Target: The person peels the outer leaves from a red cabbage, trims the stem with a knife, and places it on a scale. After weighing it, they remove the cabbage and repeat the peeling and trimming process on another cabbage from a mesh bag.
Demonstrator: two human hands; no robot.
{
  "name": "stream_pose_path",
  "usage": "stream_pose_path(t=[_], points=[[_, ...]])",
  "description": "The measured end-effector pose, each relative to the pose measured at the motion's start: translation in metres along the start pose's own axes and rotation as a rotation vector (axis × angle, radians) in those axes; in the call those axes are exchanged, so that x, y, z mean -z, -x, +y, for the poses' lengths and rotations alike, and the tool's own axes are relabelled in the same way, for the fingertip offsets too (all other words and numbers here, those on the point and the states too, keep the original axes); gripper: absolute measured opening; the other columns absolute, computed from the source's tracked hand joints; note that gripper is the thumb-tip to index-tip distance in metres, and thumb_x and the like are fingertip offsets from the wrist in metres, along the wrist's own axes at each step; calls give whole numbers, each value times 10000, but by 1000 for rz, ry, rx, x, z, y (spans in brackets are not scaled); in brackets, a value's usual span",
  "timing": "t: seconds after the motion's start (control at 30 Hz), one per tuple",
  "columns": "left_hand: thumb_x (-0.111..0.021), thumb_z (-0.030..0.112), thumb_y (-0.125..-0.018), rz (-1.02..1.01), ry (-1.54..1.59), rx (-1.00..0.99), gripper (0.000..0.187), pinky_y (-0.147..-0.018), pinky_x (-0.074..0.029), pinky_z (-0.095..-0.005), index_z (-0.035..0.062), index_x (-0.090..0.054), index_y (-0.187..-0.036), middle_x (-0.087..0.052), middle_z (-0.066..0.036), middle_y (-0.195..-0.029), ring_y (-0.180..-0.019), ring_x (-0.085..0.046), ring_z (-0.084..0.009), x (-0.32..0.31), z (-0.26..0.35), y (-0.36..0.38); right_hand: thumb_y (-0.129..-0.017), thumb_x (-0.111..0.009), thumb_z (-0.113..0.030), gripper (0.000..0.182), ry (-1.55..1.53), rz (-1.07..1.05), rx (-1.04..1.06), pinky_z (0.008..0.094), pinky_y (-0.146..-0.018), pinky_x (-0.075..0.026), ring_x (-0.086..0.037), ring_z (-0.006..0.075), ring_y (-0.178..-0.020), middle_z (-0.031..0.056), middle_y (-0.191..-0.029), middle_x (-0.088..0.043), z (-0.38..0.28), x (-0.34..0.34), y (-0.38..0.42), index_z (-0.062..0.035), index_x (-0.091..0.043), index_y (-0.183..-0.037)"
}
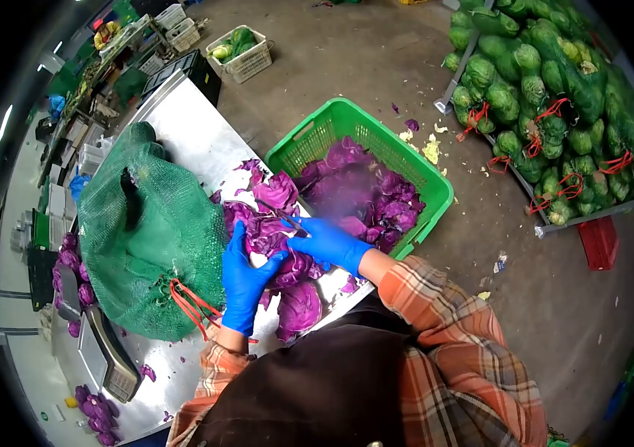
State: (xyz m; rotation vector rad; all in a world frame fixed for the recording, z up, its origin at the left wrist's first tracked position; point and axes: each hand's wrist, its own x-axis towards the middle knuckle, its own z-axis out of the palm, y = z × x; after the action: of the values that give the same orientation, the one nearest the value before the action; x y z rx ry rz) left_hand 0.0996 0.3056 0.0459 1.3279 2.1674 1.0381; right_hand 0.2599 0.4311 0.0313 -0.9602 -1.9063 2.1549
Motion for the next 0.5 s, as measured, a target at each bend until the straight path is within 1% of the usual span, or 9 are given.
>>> stream_pose_path(t=[0.03, 0.13, 0.17, 0.2, 0.23, 0.27, 0.37, 0.47, 0.5], points=[[-860, 274, -654, 35, 12, -27, 993, -1070, -355, -369, -93, -312, -1396, -421, -243, -1387, -1273, -443, -280, -2, -2, 3, -896, -640, -227, 515, 173, 55, 134, 237, -582, -455, -513, 62, -658, 5, -869, -594, 4, 0, 4, -154, -479, -1379], [-860, 269, -655, 89, 9, -21, 995, -1086, -329, -381, -76, -305, -1405, -401, -237, -1396, -1285, -421, -295, 0, -14, 13, -899, -633, -198, 504, 285, 202, 238, 267, -725, -497, -581, 101, -815, 51, -978, -636, 55, 22, -5, -109, -479, -1371], [-862, 268, -654, 89, -59, 7, 1000, -1089, -324, -383, -76, -301, -1407, -391, -237, -1402, -1289, -415, -297, 3, -17, 19, -901, -634, -201, 502, 232, 254, 243, 296, -863, -483, -598, 143, -987, 102, -1110, -647, 43, 29, -9, -55, -480, -1356], [-863, 266, -653, 88, -125, 35, 1005, -1093, -319, -385, -75, -296, -1409, -381, -236, -1408, -1293, -409, -298, 6, -20, 23, -899, -644, -211, 496, 331, 228, 194, 304, -908, -475, -593, 158, -1061, 131, -1235, -604, 30, 39, 0, -6, -493, -1325], [-870, 340, -637, 18, 72, 64, 1078, -1096, -307, -401, -86, -257, -1415, -306, -272, -1442, -1321, -367, -358, 7, -33, 24, -900, -643, -237, 546, 264, 164, 264, 320, -918, -476, -597, 188, -1079, 144, -1276, -574, 20, 35, 1, -35, -448, -1367], [-873, 329, -636, 47, 135, 72, 1089, -1096, -308, -399, -88, -241, -1419, -312, -270, -1439, -1320, -367, -350, 5, -31, 26, -900, -643, -262, 597, 191, 100, 328, 336, -929, -477, -601, 218, -1097, 157, -1318, -544, 12, 27, 1, -64, -402, -1410], [-890, 289, -624, 148, 234, 103, 1138, -1088, -319, -391, -87, -182, -1432, -348, -251, -1415, -1305, -379, -317, -4, -18, 24, -879, -640, -375, 738, 522, 8, 583, 398, -965, -458, -566, 354, -1154, 241, -1352, -482, -24, 0, -4, -135, -280, -1477], [-882, 292, -634, 183, 250, 145, 1093, -1080, -328, -390, -90, -218, -1414, -379, -243, -1384, -1279, -402, -319, -10, -17, 27, -852, -630, -479, 885, 672, -121, 439, 434, -985, -444, -542, 414, -1160, 256, -1393, -427, -43, -12, -24, -162, -133, -1512], [-876, 295, -642, 198, 191, 137, 1044, -1067, -342, -396, -82, -257, -1394, -393, -233, -1369, -1257, -418, -321, -12, -16, 29, -848, -632, -448, 790, 744, -75, 510, 408, -893, -496, -597, 374, -1074, 183, -1343, -508, -36, -13, -39, -223, -237, -1494]])
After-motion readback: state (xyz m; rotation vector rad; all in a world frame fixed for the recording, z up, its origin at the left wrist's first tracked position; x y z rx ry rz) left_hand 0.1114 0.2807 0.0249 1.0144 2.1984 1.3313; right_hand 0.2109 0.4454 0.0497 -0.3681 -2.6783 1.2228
